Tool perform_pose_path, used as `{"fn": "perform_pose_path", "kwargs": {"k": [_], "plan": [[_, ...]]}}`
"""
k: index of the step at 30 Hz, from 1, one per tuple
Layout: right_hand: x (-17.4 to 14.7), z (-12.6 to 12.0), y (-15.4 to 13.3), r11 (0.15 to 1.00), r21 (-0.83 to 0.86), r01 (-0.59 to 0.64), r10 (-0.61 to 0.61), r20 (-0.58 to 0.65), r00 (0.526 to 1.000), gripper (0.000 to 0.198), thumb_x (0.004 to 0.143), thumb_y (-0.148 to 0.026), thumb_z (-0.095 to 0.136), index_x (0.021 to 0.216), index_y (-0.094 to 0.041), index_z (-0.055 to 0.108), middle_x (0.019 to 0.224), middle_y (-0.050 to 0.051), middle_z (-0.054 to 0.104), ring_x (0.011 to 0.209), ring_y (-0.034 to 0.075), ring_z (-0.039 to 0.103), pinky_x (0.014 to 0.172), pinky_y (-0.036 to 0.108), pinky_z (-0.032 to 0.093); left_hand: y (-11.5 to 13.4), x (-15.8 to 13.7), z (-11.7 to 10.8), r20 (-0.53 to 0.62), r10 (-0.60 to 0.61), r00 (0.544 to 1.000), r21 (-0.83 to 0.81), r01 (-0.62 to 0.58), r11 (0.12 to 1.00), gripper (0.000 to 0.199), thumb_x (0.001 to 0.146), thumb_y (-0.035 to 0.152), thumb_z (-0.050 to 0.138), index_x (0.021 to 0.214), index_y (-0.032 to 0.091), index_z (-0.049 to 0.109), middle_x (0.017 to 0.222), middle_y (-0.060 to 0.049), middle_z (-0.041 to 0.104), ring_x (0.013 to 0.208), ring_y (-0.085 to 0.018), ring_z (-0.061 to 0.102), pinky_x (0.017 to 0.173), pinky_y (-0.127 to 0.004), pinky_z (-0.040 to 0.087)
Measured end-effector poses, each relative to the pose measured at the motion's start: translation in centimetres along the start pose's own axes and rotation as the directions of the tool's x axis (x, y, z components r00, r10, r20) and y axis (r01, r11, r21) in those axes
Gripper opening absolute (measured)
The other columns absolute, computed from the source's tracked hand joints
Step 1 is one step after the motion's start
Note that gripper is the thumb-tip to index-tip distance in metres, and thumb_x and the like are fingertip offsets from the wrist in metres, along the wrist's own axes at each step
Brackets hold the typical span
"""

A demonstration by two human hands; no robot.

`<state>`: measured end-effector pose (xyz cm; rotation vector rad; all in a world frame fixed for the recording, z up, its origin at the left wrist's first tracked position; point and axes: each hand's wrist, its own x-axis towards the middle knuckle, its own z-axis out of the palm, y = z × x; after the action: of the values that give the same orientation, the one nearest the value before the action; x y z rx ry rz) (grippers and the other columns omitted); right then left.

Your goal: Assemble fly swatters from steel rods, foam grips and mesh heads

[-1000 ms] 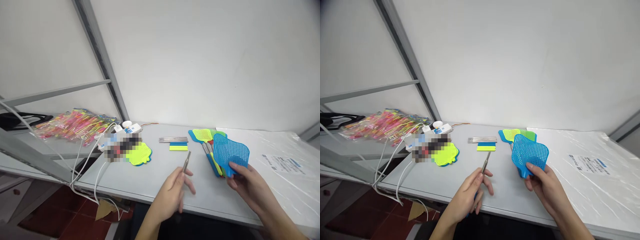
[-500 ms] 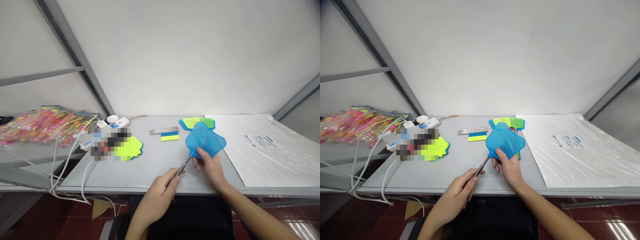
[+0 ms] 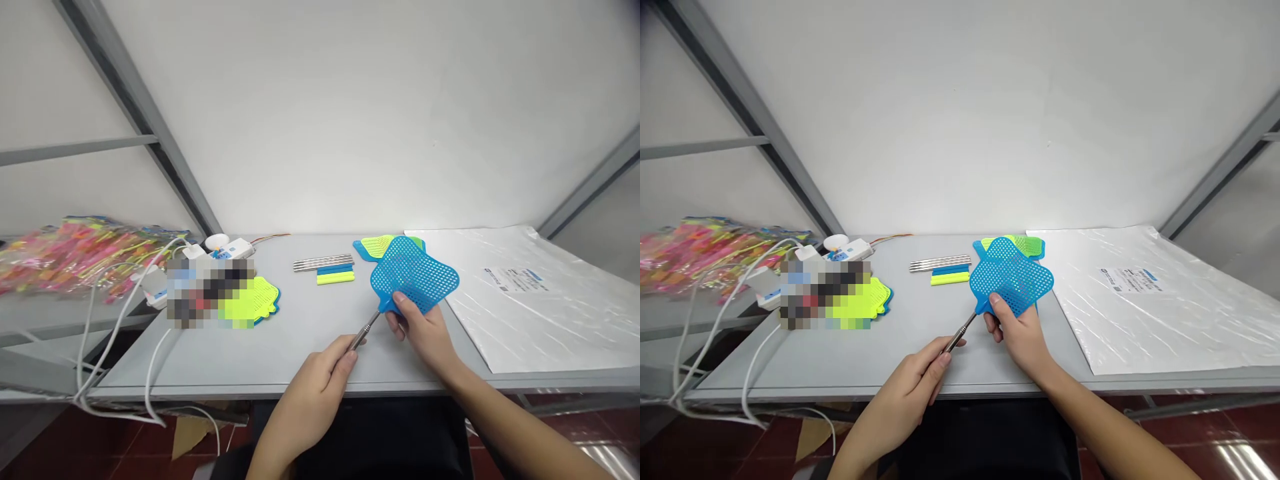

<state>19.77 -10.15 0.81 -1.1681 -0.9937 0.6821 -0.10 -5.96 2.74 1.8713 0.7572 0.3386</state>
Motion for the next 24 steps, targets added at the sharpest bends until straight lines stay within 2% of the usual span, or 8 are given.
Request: {"fn": "perform_pose_path", "kwargs": {"k": [4,8,14,16,19,22,24], "plan": [[0.3,-0.1,-0.3,0.998,-0.052,-0.031,0.030,-0.005,1.000,0.034,0.096,-0.039,0.048,0.068,-0.020,0.044,0.052,-0.005,0.046,0.043,0.008,0.039,0.043,0.025,0.028,0.0,0.9,-0.2,0.013,0.040,0.999,0.043,-0.041,0.998,0.036,0.101,0.045,0.032,0.122,0.031,0.058,0.084,0.002,0.064,0.078,-0.017,0.056,0.073,-0.026,0.038],[0.4,0.0,-0.6,0.997,-0.031,-0.071,0.073,0.048,0.996,0.033,0.096,-0.039,0.050,0.069,-0.021,0.040,0.054,-0.007,0.040,0.046,0.008,0.035,0.045,0.026,0.025,0.5,1.7,-0.5,-0.011,0.057,0.998,0.130,-0.055,0.990,0.033,0.100,0.044,0.032,0.111,0.029,0.059,0.078,0.001,0.062,0.076,-0.019,0.056,0.072,-0.027,0.037],[0.8,-1.3,-1.0,0.997,0.063,-0.039,0.038,0.022,0.999,0.027,0.093,-0.038,0.056,0.076,-0.021,0.043,0.063,-0.006,0.041,0.051,0.008,0.034,0.048,0.026,0.025,2.0,2.9,0.0,-0.005,0.137,0.991,0.133,-0.135,0.982,0.029,0.100,0.041,0.033,0.095,0.024,0.056,0.077,0.000,0.062,0.069,-0.018,0.055,0.065,-0.027,0.035],[0.7,-1.8,-1.2,0.997,0.048,-0.053,0.052,0.030,0.998,0.030,0.093,-0.039,0.055,0.072,-0.021,0.042,0.060,-0.006,0.039,0.051,0.008,0.033,0.049,0.026,0.026,2.5,3.0,0.7,0.007,0.125,0.992,0.102,-0.125,0.987,0.030,0.100,0.042,0.032,0.090,0.024,0.054,0.072,0.002,0.058,0.065,-0.016,0.051,0.061,-0.026,0.033],[-0.2,-1.8,-1.2,0.987,0.034,-0.155,0.150,0.104,0.983,0.031,0.090,-0.040,0.059,0.070,-0.021,0.045,0.057,-0.006,0.042,0.051,0.009,0.037,0.050,0.025,0.030,2.7,2.9,1.8,0.032,0.087,0.996,0.018,-0.088,0.996,0.032,0.099,0.045,0.034,0.084,0.023,0.050,0.066,0.004,0.050,0.060,-0.014,0.046,0.057,-0.025,0.032],[-1.3,-1.1,-0.9,0.973,0.066,-0.222,0.206,0.189,0.960,0.026,0.087,-0.041,0.062,0.078,-0.020,0.052,0.064,-0.003,0.052,0.059,0.012,0.048,0.055,0.025,0.039,2.4,2.8,2.7,0.094,0.038,0.995,-0.160,-0.023,0.987,0.034,0.099,0.050,0.033,0.090,0.022,0.049,0.062,0.006,0.044,0.050,-0.011,0.042,0.051,-0.024,0.033],[-1.7,-0.7,-0.6,0.972,0.071,-0.225,0.207,0.199,0.958,0.026,0.088,-0.042,0.062,0.078,-0.020,0.054,0.066,-0.002,0.055,0.062,0.013,0.053,0.058,0.026,0.042,1.9,2.8,3.0,0.138,-0.004,0.990,-0.278,0.043,0.960,0.038,0.098,0.054,0.030,0.092,0.022,0.049,0.058,0.008,0.037,0.042,-0.010,0.036,0.044,-0.024,0.032]]}}
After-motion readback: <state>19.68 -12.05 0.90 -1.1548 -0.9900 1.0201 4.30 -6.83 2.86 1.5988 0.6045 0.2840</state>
